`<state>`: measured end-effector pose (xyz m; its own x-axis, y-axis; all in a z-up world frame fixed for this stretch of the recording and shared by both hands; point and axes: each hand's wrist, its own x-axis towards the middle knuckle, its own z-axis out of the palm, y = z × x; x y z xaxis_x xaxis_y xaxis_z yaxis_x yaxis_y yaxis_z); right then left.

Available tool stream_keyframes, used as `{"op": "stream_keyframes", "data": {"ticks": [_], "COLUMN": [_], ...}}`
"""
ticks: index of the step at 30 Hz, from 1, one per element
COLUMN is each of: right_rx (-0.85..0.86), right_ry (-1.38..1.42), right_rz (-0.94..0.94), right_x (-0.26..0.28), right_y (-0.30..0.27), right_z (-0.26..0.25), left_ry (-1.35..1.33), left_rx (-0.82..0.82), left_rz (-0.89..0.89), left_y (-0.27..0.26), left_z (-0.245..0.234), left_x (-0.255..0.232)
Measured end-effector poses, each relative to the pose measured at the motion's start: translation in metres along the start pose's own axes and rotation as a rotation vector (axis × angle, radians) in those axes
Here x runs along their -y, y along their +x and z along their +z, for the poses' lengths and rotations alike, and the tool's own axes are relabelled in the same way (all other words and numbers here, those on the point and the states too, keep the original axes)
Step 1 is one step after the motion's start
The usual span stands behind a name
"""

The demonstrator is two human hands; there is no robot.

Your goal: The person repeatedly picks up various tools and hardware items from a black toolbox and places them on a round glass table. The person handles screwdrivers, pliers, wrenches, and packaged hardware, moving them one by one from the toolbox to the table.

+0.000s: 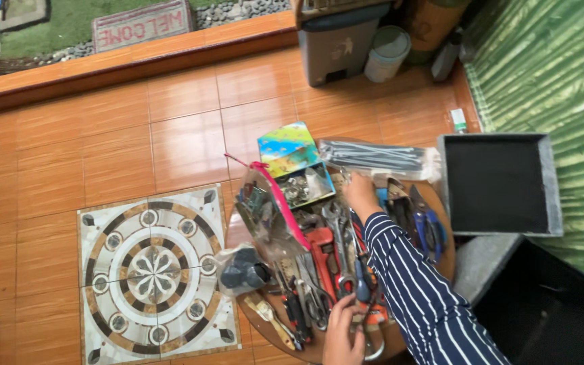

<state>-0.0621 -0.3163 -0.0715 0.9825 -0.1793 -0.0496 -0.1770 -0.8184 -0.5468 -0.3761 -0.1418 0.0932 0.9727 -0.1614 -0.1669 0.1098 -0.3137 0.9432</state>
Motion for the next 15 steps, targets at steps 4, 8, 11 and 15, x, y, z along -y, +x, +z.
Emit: {"op": "stream_keyframes", "data": {"ticks": [4,8,11,15], "right_rx": [-0.010,-0.047,-0.004,0.124], "right_ry": [0.024,0.064,0.125,-0.154], "right_rz": [0.053,-0.002,0.089,-0.102], "right_x": [0.007,0.001,-0.008,0.004], "right_y": [0.002,-0.009,-0.026,-0.052], "right_z": [0.004,-0.022,-0.063,-0.090], "left_ry": [0.008,-0.030,-0.032,-0.047], "left_rx": [0.028,0.035,0.048,0.093], "left_rz": [0.009,-0.062,-0.054,-0.022], "left_y": [0.001,0.002,0.011,0.015], "left_z": [-0.016,-0.023,-0.025,-0.024], "left_x": [0.017,0.011,0.001,-0.011]}}
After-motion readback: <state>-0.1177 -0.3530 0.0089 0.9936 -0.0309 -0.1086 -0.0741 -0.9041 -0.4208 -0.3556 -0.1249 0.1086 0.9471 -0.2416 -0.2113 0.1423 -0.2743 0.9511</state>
